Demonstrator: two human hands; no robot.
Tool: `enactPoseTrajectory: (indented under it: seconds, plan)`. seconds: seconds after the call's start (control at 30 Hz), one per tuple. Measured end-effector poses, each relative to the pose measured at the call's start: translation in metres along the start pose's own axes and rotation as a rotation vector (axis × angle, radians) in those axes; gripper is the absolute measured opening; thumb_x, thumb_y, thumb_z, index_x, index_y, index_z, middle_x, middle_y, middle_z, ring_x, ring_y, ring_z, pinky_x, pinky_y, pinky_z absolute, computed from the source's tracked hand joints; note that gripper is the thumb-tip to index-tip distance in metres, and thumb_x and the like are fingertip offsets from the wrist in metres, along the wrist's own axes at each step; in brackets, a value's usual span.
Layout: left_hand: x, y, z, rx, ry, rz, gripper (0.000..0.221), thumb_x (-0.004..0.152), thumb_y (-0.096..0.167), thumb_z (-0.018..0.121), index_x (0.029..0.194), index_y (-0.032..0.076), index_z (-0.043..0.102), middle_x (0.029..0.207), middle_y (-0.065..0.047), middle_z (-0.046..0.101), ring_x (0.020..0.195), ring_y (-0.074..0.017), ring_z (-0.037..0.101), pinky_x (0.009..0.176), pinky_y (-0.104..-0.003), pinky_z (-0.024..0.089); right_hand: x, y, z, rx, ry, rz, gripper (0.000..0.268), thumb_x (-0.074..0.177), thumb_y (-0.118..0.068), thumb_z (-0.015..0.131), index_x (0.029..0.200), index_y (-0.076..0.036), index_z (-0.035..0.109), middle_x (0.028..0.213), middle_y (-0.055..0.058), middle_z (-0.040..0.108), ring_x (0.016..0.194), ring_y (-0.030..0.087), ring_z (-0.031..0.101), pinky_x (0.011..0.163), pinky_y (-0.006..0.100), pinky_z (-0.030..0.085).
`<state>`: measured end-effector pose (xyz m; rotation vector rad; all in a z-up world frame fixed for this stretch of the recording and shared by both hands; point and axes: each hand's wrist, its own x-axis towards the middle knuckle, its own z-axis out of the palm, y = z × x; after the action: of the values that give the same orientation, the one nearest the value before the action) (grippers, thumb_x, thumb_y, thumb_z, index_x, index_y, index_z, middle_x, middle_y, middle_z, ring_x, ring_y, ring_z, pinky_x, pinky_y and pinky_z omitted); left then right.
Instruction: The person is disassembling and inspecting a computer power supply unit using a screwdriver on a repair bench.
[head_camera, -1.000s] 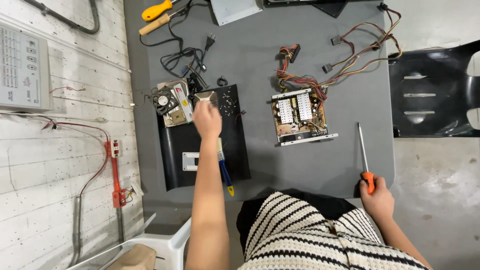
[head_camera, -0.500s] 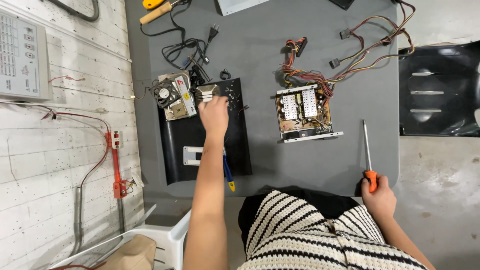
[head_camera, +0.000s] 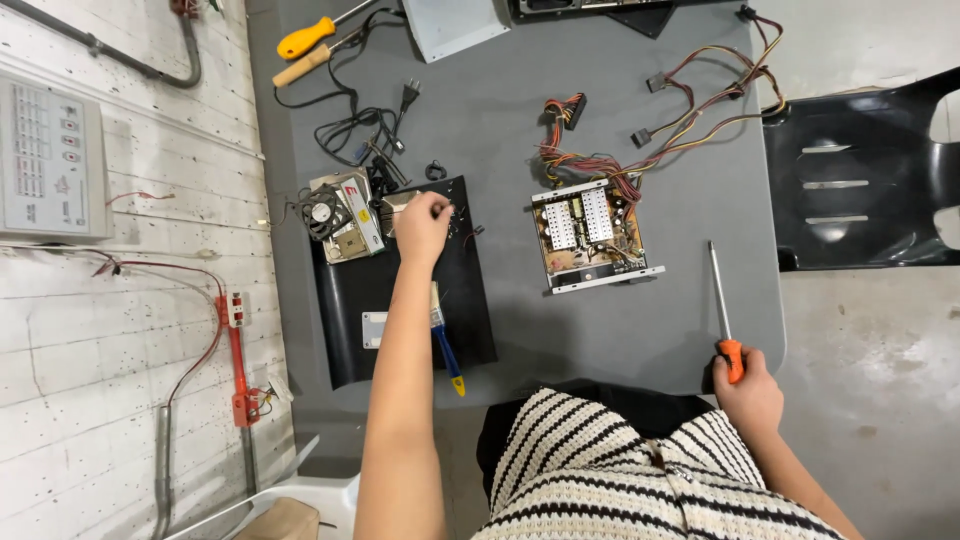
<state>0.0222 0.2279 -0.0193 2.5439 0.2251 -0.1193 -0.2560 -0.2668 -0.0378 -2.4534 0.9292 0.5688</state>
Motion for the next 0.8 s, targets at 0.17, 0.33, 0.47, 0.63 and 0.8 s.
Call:
enactPoseTrajectory:
  seconds: [0.17,0.33,0.47,0.63,0.8]
  plan:
    - [-0.024,0.034,-0.025,-0.823,0.035,-0.322,0.010,0.092,0.011,0.074,0.100,0.005,0.076,0.086,-0.004,0.068,0.074,-0.0129,0.066,0.068,-0.026,0.065,0.001,0.005,0.003,0.005,0.006,-0.001,0.045,0.099,-0.046,0.051,0.130,-0.014,0.057,0.098,0.016,0.074,0.091,0.045,0.070,0.080,0.053,0.052]
    - [-0.036,0.021,-0.030,-0.710,0.065,-0.344,0.008,0.094,0.017,0.072,0.098,0.011,0.075,0.087,-0.001,0.071,0.071,-0.0143,0.075,0.072,-0.025,0.058,0.002,0.005,0.003,0.001,0.024,-0.019,0.043,0.101,-0.045,0.051,0.130,-0.013,0.057,0.094,0.017,0.074,0.085,0.046,0.070,0.079,0.053,0.053]
    - [-0.046,0.017,-0.027,-1.408,0.006,-0.328,0.010,0.096,0.009,0.068,0.105,0.006,0.063,0.113,-0.018,0.073,0.104,-0.0267,0.074,0.099,-0.036,0.059,0.006,0.010,0.007,0.002,0.032,-0.018,0.044,0.101,-0.047,0.051,0.129,-0.013,0.057,0.096,0.016,0.074,0.088,0.046,0.069,0.079,0.053,0.052]
    - [-0.077,0.057,-0.043,-1.890,-0.186,-0.115,0.008,0.102,0.005,0.057,0.107,0.010,0.059,0.127,-0.026,0.067,0.109,-0.0313,0.072,0.109,-0.043,0.053,0.005,0.009,0.007,0.030,0.029,-0.015,0.044,0.102,-0.046,0.051,0.128,-0.012,0.056,0.094,0.015,0.073,0.084,0.044,0.069,0.075,0.053,0.052]
    - [-0.111,0.125,-0.085,-2.156,-0.097,-0.378,0.020,0.102,0.004,0.041,0.109,0.001,0.059,0.135,-0.028,0.062,0.132,-0.0387,0.058,0.114,-0.050,0.048,0.002,0.005,0.005,0.033,0.045,-0.018,0.041,0.102,-0.045,0.052,0.126,-0.012,0.057,0.093,0.016,0.072,0.083,0.044,0.069,0.075,0.054,0.052]
